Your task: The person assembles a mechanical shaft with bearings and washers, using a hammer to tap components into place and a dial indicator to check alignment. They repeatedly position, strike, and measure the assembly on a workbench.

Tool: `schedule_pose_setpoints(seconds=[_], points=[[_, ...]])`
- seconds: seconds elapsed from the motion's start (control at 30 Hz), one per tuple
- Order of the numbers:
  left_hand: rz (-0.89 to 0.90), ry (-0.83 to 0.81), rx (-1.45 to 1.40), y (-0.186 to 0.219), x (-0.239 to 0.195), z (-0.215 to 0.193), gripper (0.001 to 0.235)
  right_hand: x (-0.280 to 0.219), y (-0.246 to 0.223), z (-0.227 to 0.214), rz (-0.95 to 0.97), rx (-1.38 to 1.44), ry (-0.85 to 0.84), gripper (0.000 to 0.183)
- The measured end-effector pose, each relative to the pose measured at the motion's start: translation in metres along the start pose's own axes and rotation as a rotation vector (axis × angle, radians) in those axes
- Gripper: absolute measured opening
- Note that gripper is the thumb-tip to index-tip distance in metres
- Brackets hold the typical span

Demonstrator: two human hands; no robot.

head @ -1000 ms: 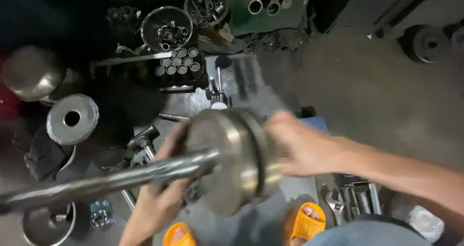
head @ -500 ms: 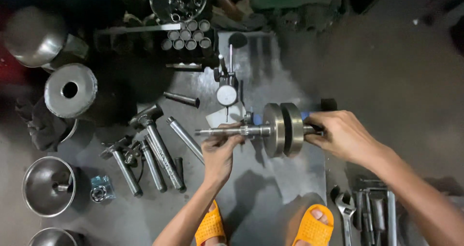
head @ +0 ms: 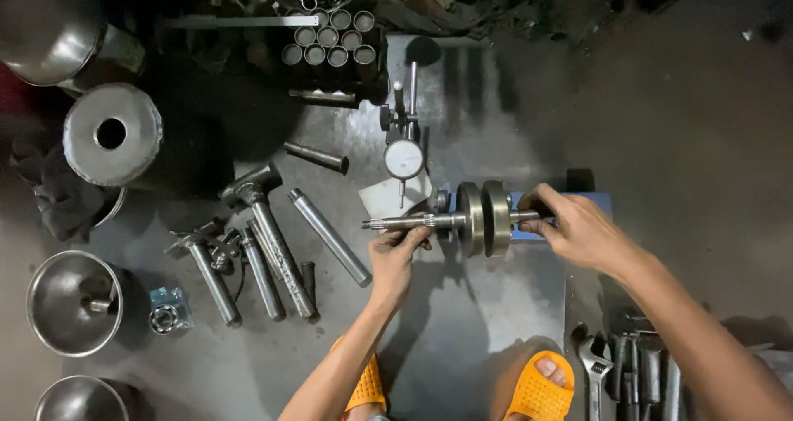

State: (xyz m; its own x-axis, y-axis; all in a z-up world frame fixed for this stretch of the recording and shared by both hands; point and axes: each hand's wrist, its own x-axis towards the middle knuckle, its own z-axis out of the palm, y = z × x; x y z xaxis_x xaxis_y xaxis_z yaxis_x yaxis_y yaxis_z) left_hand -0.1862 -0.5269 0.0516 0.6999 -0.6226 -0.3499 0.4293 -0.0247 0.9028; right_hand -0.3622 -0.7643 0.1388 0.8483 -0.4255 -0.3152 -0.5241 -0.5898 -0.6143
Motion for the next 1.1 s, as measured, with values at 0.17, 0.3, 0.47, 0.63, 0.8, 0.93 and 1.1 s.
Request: schedule_pose_setpoints(seconds=[0.17,0.3,0.47,0.63,0.8,0.93,1.1], points=[[-0.041,0.052,0.034,-0.009,0.006,0.003,0.020,0.005,-0.011,-0.008,0.122,0.026,-0.053,0.031],[-0.052,0.023,0.016,-0.016,0.013,-0.003,0.020,0.009,0.006,0.002,0.108,0.058,-0.060,0.031],[-0.058,-0.034,-0.096,-0.017,0.014,-0.008,0.027,0.013,0.013,0.003,0.046,0.143,-0.029,0.032],[-0.112,-0.075,0.088,-0.031,0.008,-0.013,0.053,-0.002,0.049,0.012,0.055,0.336,0.078,0.037],[-0.082,-0.246,0.122,-0.020,0.006,0.007,0.074,-0.013,0.085,0.022,0.356,0.489,0.287,0.030],[-0.065,-0.168,0.067,-0.033,0.007,0.012,0.068,-0.014,0.090,0.032,0.549,0.655,0.451,0.030],[-0.114,-0.108,0.152,-0.068,0.005,-0.005,0.054,-0.003,0.077,0.039,0.544,0.895,0.308,0.035]])
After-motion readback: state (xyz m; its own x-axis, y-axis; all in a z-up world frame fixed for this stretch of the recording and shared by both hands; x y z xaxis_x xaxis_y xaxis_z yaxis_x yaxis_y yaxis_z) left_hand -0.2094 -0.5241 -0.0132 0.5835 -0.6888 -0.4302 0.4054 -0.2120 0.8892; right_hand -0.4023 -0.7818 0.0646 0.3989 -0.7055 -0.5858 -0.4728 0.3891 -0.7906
